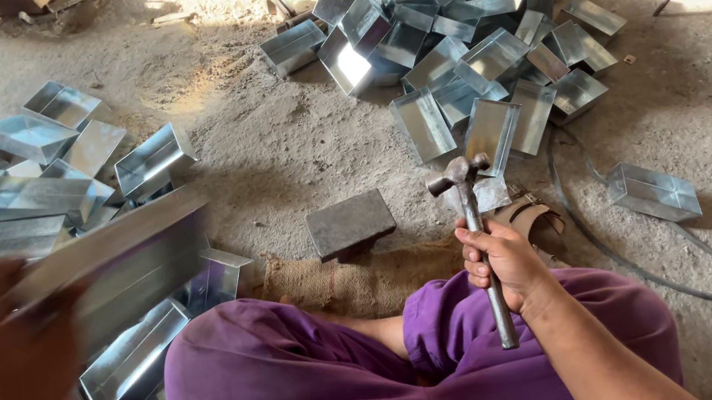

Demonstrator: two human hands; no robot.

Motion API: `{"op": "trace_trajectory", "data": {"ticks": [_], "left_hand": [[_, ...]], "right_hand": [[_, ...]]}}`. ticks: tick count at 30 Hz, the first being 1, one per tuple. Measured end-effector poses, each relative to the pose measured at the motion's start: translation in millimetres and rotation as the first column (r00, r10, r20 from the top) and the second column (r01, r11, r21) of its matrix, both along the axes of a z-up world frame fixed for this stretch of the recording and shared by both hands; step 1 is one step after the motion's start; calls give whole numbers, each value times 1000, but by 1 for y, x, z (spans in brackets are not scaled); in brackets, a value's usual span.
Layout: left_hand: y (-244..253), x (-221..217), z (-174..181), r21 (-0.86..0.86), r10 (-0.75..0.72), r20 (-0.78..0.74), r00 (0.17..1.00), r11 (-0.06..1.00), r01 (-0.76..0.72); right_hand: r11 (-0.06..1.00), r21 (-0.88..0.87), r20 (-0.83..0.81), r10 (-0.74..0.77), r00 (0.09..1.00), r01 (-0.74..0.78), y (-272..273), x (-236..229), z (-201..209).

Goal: The person sits on the floor and repeatedly hammers small rectangular metal boxes placed on a wooden block. They pick up each box, position it, strike it with a hammer, and then toss it aside to a growing pile.

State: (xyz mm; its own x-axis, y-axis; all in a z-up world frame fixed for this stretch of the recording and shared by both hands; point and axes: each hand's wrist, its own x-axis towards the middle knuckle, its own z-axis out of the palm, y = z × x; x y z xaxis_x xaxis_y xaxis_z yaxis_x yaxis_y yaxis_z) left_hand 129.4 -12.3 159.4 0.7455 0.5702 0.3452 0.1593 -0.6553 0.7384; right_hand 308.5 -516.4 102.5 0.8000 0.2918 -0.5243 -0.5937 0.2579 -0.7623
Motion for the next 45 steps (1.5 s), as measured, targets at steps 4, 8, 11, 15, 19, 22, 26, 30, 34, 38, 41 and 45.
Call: {"op": "trace_trajectory", "data": {"ticks": [4,8,11,15,19,22,26,30,34,38,41,45], "left_hand": [[-84,155,-16,-197,-202,-391,898,971,133],[-156,237,-79,-541,-475,-285,833,797,270],[-152,238,-122,-100,-485,-372,791,868,485],[-125,227,-134,-98,-515,-513,687,830,549],[-128,218,-107,47,-321,-757,569,842,538],[-157,215,-94,305,-286,-717,635,691,656],[-193,218,-101,282,-285,-843,457,489,826],[-199,227,-119,426,-328,-714,619,499,755],[-196,232,-148,534,-371,-557,743,524,663],[-192,230,-159,550,-417,-469,779,552,627],[-192,232,-160,571,-399,-472,786,540,618],[-194,226,-161,566,-411,-471,781,539,624]], "right_hand": [[998,-67,10,-1,1000,2,-3,-2,-9],[989,-147,-24,-5,1000,1,-4,-7,-20],[985,-170,-29,2,1000,-7,-6,-5,-24],[979,-199,-38,31,999,-38,-3,-3,-28],[956,-280,-21,87,996,-90,7,0,-31],[902,-405,13,171,985,-152,17,0,-29],[724,-654,85,360,929,-220,25,-11,-21],[675,-736,517,514,684,50,29,-26,3],[841,-506,809,384,446,193,23,-32,30],[831,-414,875,252,414,371,39,-19,23],[742,-531,838,388,384,409,53,-7,-11],[557,-693,717,598,358,457,52,0,-52]]}}
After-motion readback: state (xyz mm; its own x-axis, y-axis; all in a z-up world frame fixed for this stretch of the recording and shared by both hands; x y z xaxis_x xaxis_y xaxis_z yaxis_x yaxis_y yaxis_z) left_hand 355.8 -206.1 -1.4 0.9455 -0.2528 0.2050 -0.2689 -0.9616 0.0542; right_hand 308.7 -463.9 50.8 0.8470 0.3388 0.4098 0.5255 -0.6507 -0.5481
